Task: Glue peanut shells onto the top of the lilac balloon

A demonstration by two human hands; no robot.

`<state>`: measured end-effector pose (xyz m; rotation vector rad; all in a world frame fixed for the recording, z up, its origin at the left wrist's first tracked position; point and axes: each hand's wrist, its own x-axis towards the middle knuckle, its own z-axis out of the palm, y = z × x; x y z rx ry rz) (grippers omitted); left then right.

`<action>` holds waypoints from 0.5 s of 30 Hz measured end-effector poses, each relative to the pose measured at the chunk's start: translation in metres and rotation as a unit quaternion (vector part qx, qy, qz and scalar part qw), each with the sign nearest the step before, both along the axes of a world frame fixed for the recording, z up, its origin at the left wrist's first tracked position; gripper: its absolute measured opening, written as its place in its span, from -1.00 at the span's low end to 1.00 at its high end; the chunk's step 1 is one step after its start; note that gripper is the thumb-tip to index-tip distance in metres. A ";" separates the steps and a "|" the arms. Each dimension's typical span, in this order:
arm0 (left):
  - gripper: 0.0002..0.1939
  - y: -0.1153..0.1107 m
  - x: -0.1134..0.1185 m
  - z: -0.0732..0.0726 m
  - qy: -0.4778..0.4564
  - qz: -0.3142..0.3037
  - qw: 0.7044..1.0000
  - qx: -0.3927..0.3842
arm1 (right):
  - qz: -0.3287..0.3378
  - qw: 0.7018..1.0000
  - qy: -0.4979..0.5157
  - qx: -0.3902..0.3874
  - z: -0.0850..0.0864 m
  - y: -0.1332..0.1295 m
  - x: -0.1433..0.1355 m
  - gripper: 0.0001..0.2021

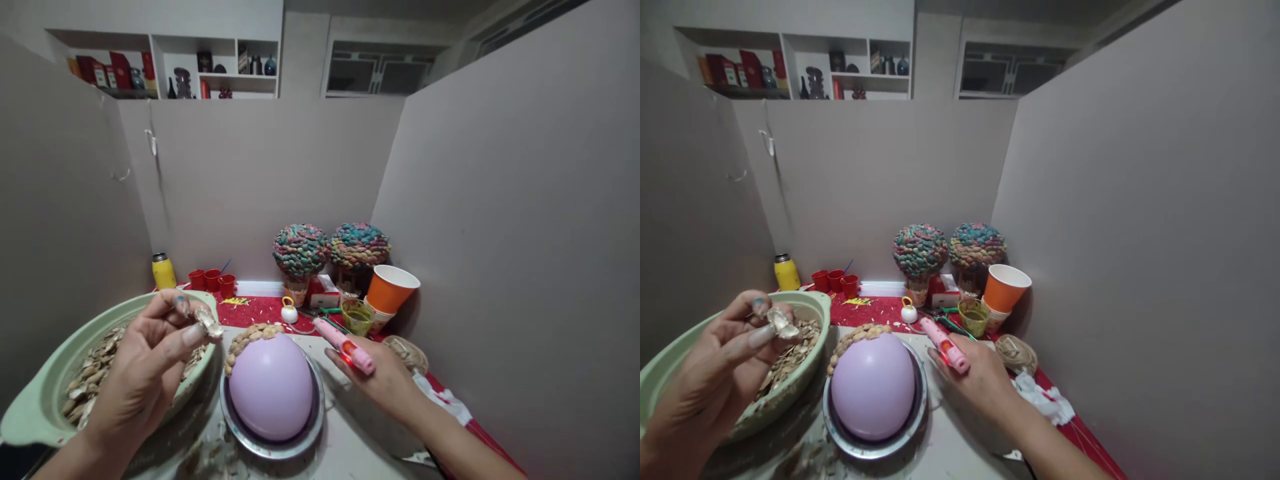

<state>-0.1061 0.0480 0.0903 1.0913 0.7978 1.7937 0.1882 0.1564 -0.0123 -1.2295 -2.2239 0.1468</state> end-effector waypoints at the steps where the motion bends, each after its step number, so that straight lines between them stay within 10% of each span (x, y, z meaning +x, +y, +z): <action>1: -0.77 0.000 0.000 0.002 -0.001 0.001 1.000 0.004 | -0.009 1.000 -0.024 -0.015 -0.004 0.006 0.003 -0.63; 15: -0.78 0.006 -0.007 -0.005 0.020 -0.028 0.999 0.021 | -0.023 0.976 -0.159 -0.148 -0.024 -0.003 0.020 -0.83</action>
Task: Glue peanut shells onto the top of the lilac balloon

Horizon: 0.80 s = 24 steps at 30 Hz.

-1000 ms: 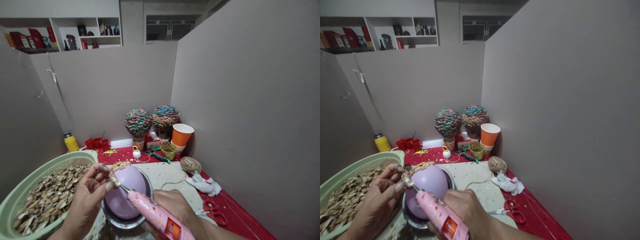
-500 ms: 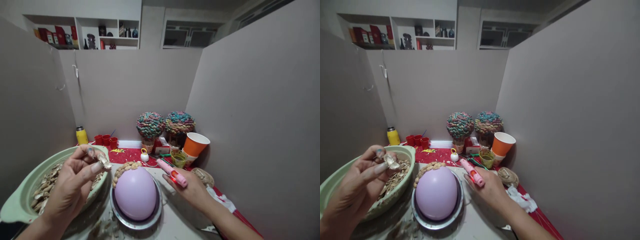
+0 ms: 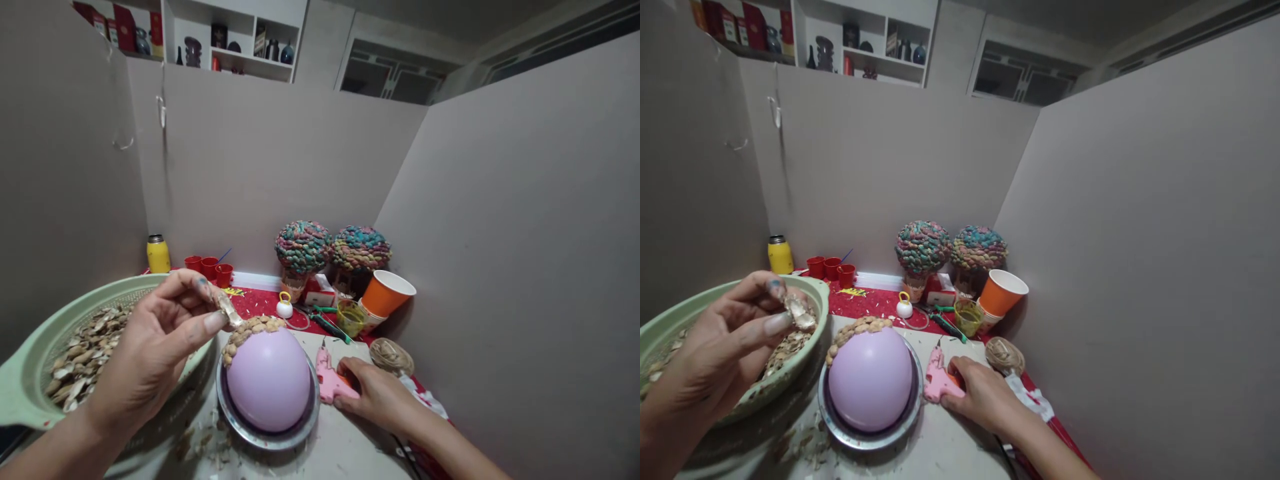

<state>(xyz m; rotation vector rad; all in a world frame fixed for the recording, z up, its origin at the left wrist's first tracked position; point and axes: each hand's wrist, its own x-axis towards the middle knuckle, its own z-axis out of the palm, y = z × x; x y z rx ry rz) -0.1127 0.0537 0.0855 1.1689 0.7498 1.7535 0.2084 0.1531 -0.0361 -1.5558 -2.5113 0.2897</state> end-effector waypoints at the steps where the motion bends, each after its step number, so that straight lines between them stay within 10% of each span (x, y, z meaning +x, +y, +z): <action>1: -0.79 0.000 0.000 0.000 0.008 0.002 1.000 -0.001 | 0.003 1.000 0.003 -0.003 0.004 -0.001 0.001 -0.83; 11: -0.84 0.001 -0.006 -0.009 0.119 -0.020 0.992 -0.033 | 0.123 0.958 0.252 0.055 0.069 -0.001 -0.049 -0.73; 24: -0.90 0.007 0.003 -0.017 0.484 0.053 0.873 -0.032 | 0.294 0.893 0.338 -0.028 0.053 0.037 -0.116 -0.51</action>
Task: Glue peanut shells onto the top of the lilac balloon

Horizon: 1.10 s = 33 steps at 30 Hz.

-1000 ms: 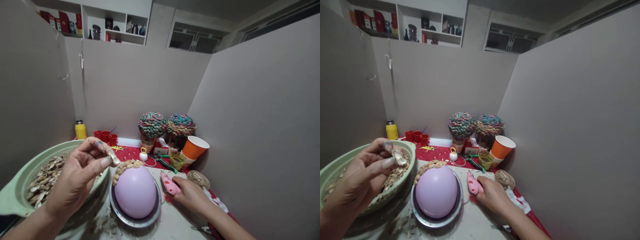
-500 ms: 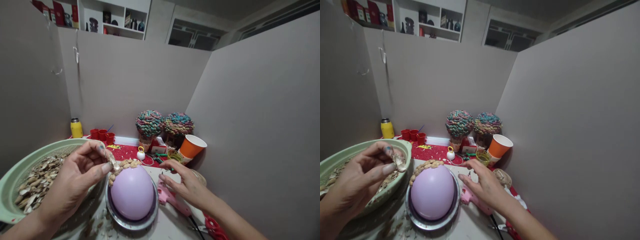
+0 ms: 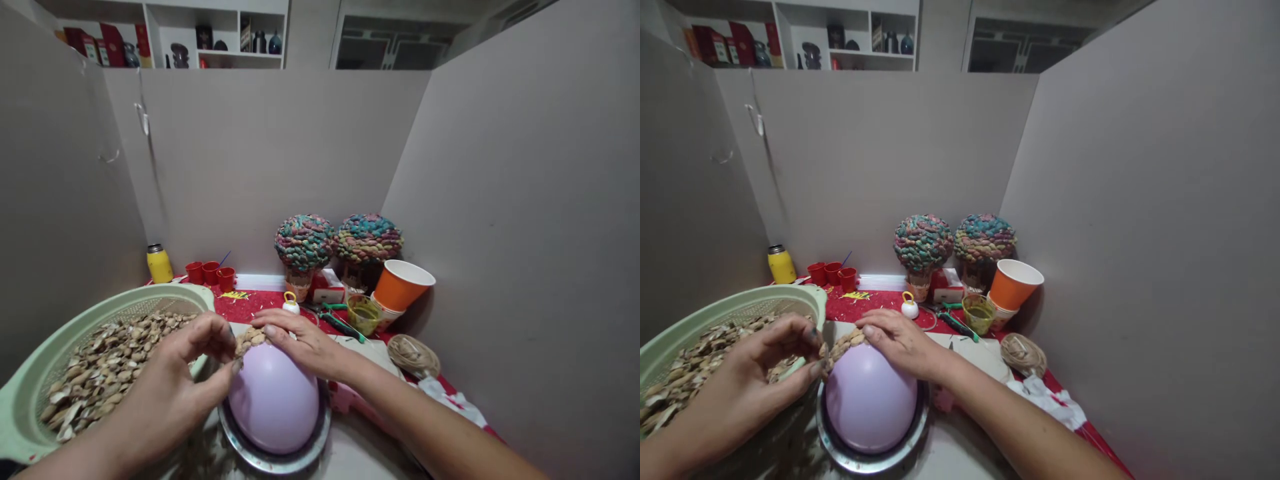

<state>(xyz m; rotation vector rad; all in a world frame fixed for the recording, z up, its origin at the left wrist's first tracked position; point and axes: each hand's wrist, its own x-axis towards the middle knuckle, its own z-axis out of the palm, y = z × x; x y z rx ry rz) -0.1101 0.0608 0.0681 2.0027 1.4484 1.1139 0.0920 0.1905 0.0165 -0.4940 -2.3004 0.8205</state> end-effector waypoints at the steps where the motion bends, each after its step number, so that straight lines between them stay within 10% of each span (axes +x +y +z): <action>1: -0.90 0.001 0.002 0.002 0.027 -0.001 1.000 0.013 | 0.007 1.000 0.006 -0.006 0.000 -0.002 0.001 -0.52; 17: -0.81 0.021 0.027 0.000 0.324 -0.050 0.942 0.077 | -0.007 0.997 0.066 -0.041 -0.007 -0.010 0.000 -0.70; 33: -0.80 0.027 0.033 0.000 0.399 -0.045 0.912 0.087 | -0.003 0.997 0.078 -0.029 -0.008 -0.010 0.000 -0.71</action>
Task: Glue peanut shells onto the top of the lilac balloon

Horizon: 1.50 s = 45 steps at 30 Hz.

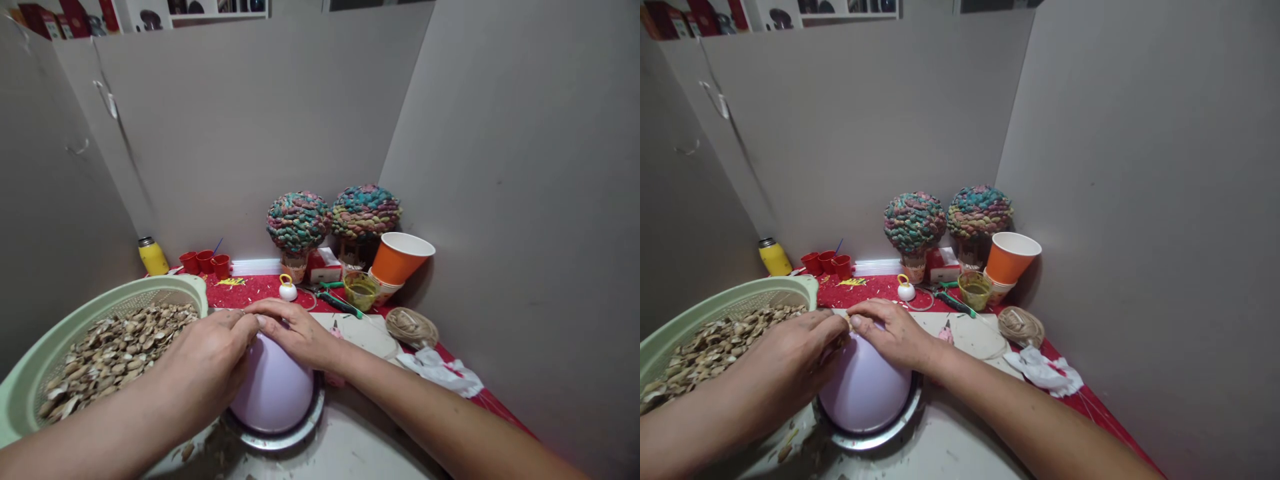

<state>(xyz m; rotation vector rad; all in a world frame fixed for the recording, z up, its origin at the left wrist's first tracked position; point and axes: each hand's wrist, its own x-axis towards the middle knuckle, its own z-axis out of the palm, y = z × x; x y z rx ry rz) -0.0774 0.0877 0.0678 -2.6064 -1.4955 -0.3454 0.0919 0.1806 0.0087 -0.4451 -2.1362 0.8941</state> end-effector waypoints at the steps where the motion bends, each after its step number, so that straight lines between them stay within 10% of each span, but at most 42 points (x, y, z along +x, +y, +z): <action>1: -0.81 0.000 0.000 0.001 -0.001 0.001 1.000 -0.003 | -0.001 1.000 0.000 -0.001 0.000 0.000 0.000 -0.71; 33: -0.82 -0.007 -0.005 -0.008 -0.167 -0.009 0.985 -0.039 | 0.005 0.999 -0.032 -0.003 0.006 -0.006 0.007 -0.66; 45: -0.74 -0.027 -0.020 -0.046 -0.320 0.103 0.926 0.171 | 0.001 0.998 -0.052 -0.021 0.006 -0.006 0.008 -0.64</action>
